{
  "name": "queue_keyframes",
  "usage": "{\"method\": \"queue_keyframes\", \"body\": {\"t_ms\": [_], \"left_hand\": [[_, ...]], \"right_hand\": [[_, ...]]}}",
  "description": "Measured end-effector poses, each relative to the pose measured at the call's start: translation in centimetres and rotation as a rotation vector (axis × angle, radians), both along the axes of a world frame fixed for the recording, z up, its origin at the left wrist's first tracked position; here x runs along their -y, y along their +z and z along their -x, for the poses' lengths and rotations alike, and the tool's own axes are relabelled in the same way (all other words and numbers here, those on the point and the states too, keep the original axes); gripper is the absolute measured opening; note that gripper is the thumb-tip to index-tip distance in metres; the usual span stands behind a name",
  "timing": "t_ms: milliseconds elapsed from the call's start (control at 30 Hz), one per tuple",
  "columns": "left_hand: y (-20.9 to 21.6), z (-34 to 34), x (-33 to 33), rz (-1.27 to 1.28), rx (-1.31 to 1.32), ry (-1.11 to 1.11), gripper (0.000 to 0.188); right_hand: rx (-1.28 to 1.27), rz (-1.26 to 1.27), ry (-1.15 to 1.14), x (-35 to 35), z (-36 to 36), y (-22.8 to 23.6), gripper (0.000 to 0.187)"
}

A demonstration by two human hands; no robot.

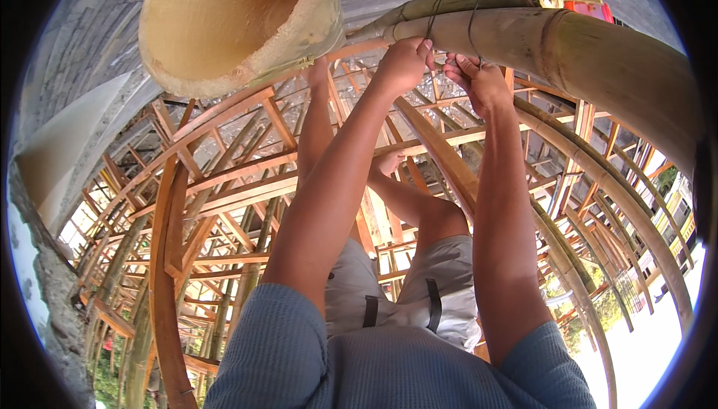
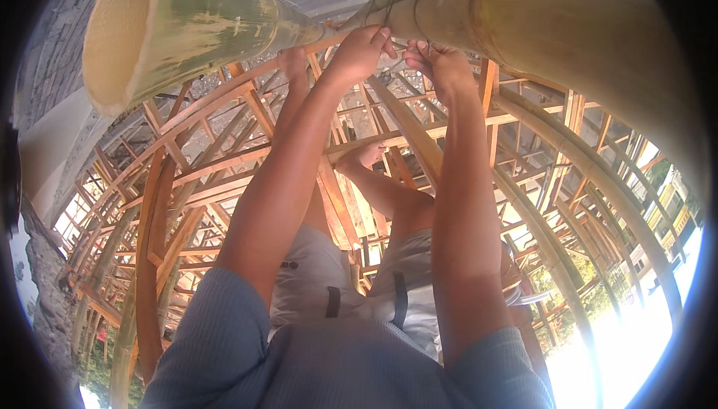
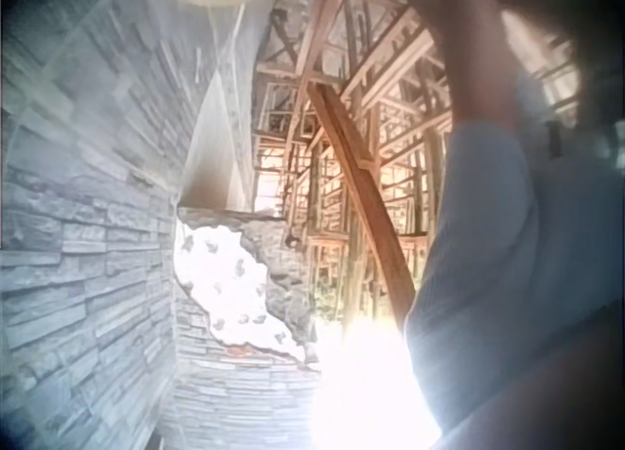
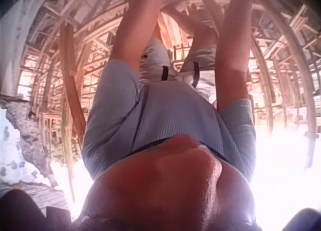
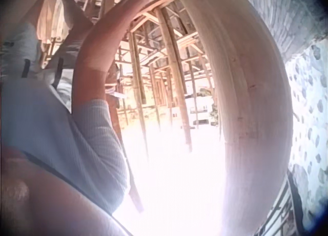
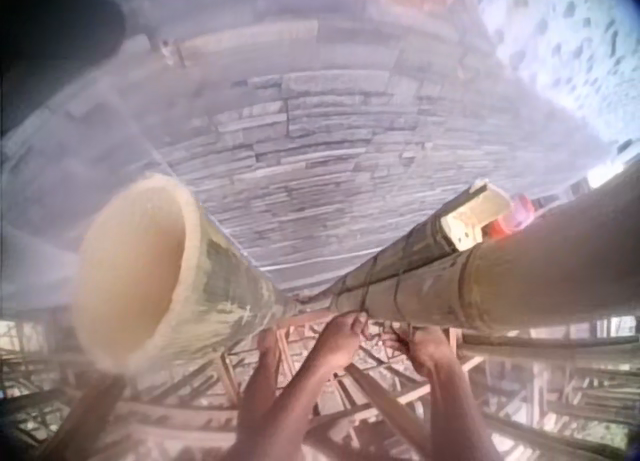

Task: The person is assembling a bamboo structure by positioning bamboo poles, securing them with wire, and using pliers to twist and tighten the connections. The person also uses a hammer to adjust the bamboo pieces.

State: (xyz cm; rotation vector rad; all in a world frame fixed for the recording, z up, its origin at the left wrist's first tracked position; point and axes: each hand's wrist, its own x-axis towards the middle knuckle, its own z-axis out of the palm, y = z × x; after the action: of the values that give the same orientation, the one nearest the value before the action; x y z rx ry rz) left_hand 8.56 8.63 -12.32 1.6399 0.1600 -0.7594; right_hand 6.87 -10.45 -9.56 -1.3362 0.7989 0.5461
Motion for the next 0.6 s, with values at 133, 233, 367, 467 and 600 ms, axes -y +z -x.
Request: {"method": "queue_keyframes", "body": {"t_ms": [133,233,367,467,600], "left_hand": [[0.0,0.3,0.3,-0.078,0.063,0.006,0.047],[0.4,0.5,0.4,-0.088,-0.081,-0.082,0.048],[1.3,0.4,0.5,-0.007,-0.149,-0.062,0.049],[1.3,0.1,0.2,0.083,-0.2,-0.087,0.049],[-1.6,-0.2,-0.4,0.255,-0.148,-0.194,0.047]], "right_hand": [[-0.006,0.054,-0.029,-1.4,0.0,0.2,0.025],[-0.007,0.053,-0.035,-1.6,0.2,0.3,0.024],[0.014,0.022,-0.038,-1.3,0.1,0.0,0.023],[0.009,0.008,-0.078,-1.5,0.1,0.4,0.022],[-0.016,-0.032,-0.1,-1.3,0.0,0.2,0.02]]}}
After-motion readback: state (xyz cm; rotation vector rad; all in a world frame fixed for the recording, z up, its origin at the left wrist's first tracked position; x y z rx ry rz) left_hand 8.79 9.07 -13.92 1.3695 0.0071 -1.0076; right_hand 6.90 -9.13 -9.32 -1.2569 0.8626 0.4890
